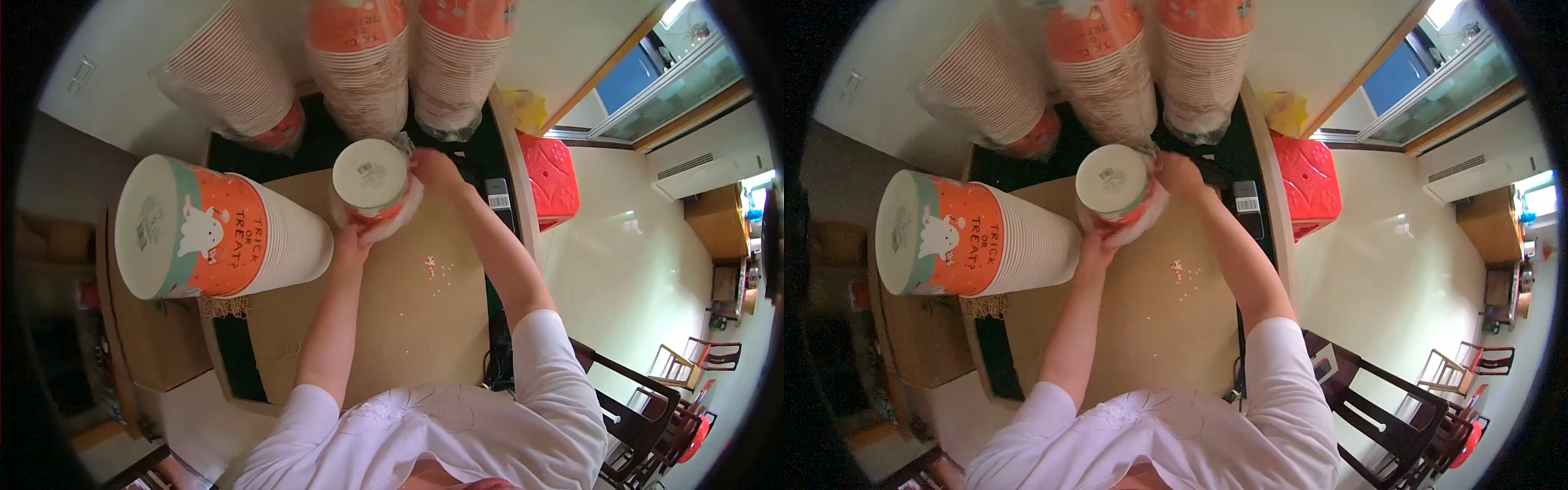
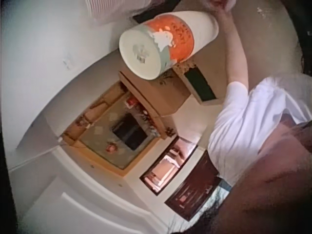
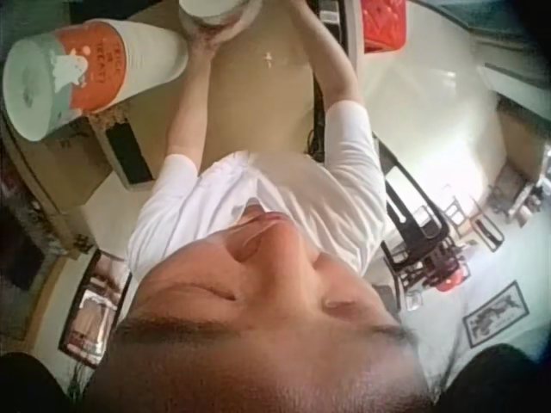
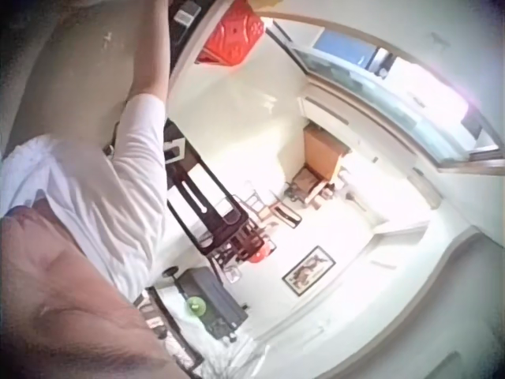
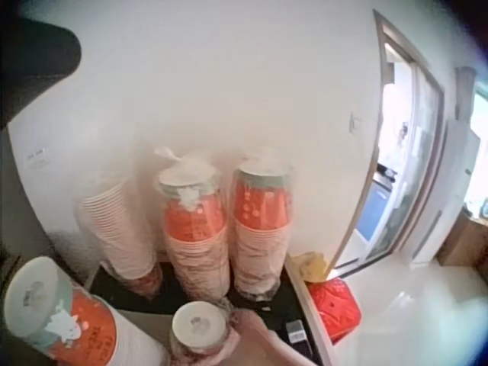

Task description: The recorder is seen placing stacks of paper cups into plastic bags and securing the bags with rubber bands.

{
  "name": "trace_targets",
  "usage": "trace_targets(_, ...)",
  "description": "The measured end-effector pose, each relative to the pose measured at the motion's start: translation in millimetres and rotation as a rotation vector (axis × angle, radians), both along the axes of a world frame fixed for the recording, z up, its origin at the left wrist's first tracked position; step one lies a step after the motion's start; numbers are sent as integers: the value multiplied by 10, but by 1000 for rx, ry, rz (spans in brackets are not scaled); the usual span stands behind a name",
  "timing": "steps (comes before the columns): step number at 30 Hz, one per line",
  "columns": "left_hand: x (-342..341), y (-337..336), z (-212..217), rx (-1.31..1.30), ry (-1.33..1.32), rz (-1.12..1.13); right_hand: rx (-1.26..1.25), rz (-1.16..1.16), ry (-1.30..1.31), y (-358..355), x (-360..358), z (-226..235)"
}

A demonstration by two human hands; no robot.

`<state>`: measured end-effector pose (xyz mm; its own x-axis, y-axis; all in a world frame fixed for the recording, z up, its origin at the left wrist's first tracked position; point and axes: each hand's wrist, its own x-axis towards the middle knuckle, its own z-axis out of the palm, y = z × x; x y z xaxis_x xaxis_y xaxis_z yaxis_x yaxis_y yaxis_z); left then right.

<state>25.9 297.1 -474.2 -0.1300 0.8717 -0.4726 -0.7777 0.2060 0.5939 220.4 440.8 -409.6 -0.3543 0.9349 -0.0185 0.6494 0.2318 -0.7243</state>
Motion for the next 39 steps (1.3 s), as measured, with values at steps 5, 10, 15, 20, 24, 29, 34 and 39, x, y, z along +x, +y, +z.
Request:
trace_targets(5,-247,29,-157,-108,237,-54,302,17,-19,-269,-34,735)
trace_targets(10,-139,113,62,-277,1157,-484,346,549,-421,-741,-260,1225)
trace_targets(15,334,102,982,-295,1409,-587,327,395,-518,-902,10,1057)
trace_targets(20,318,225,650,-137,1232,-47,398,341,-556,-887,-87,991)
trace_targets(24,518,339,1033,-97,1022,-26,467,225,-549,-680,8,734)
trace_targets(29,142,436,823,-131,685,-295,557,171,-270,-532,20,716)
trace_targets(34,267,281,1364,478,1412,12,207,-358,628,-704,565,596)
trace_targets(39,338,786,1126,350,563,-237,-403,-391,1077,-594,571,-238)
